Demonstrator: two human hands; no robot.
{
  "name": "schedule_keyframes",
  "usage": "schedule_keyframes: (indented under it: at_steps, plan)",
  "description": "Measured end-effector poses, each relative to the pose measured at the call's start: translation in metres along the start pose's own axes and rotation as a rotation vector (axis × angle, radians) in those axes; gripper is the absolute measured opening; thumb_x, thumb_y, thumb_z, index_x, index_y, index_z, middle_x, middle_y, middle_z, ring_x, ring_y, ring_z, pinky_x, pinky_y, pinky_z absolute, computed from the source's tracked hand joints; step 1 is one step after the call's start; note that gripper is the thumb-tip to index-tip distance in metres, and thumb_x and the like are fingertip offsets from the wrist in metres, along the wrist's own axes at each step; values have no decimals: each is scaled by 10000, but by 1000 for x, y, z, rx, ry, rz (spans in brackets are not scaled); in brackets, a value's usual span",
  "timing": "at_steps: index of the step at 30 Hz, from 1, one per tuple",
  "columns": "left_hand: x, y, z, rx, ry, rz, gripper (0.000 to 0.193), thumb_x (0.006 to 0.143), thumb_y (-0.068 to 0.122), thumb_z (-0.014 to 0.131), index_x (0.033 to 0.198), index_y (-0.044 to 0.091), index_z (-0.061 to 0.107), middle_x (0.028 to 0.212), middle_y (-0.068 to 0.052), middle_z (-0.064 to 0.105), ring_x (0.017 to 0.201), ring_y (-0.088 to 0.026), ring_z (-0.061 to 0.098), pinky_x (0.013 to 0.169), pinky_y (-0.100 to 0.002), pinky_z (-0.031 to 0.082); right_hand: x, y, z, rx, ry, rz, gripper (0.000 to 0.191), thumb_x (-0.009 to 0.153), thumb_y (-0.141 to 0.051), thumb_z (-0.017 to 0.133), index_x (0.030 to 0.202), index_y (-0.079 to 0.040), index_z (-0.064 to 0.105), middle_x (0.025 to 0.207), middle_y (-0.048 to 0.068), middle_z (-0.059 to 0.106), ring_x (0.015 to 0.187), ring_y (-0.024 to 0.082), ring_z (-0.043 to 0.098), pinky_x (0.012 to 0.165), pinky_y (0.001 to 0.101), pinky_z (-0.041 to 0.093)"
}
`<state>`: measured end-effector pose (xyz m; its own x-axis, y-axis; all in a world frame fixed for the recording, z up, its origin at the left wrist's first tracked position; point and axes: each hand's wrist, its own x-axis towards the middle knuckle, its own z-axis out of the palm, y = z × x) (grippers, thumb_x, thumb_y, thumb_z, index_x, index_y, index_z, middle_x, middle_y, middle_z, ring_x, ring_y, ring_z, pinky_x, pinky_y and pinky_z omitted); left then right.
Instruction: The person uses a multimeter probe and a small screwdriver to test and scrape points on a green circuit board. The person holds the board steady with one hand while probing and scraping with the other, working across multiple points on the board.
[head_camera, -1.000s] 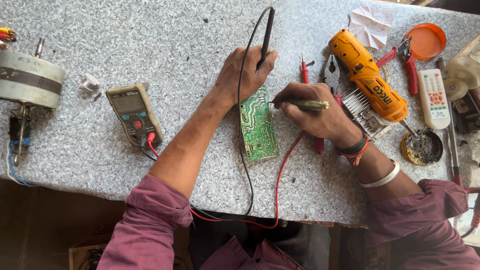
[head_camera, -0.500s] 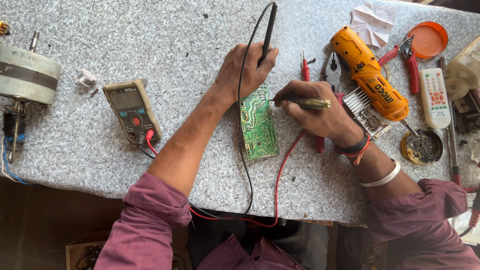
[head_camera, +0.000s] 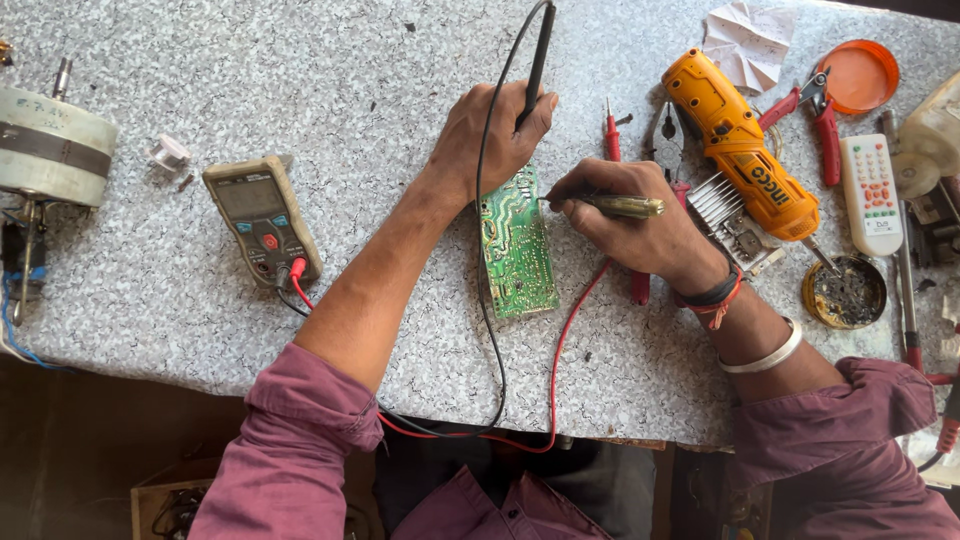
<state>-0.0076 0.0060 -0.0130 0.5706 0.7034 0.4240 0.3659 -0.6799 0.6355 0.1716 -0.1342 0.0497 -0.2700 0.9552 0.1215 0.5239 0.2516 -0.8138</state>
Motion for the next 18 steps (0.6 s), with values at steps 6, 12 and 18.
schedule_keyframes:
  at_steps: [6,12,18]
  plan:
    - [-2,-8,9,108,121,132,299,1050,337,646,869,98,648,601,-65,627,581,-319,637,606,-458,520,-1,1,0,-22,2,17,262,876,-160,610,1071,-26,723,874,90,758,748,178,730,717,334,584]
    - [0,-3,2,48,-45,-33,350,1063,334,612,812,91,643,524,-67,581,501,-273,623,569,-439,513,0,7,1,19,-3,-77,245,913,-177,597,1048,-36,745,900,82,776,790,163,757,748,320,617]
    - [1,0,1,63,33,69,340,1064,329,611,824,91,653,521,-57,580,493,-274,619,565,-437,506,2,8,2,20,-98,28,281,869,-196,629,1062,-53,776,802,81,768,629,173,720,582,323,578]
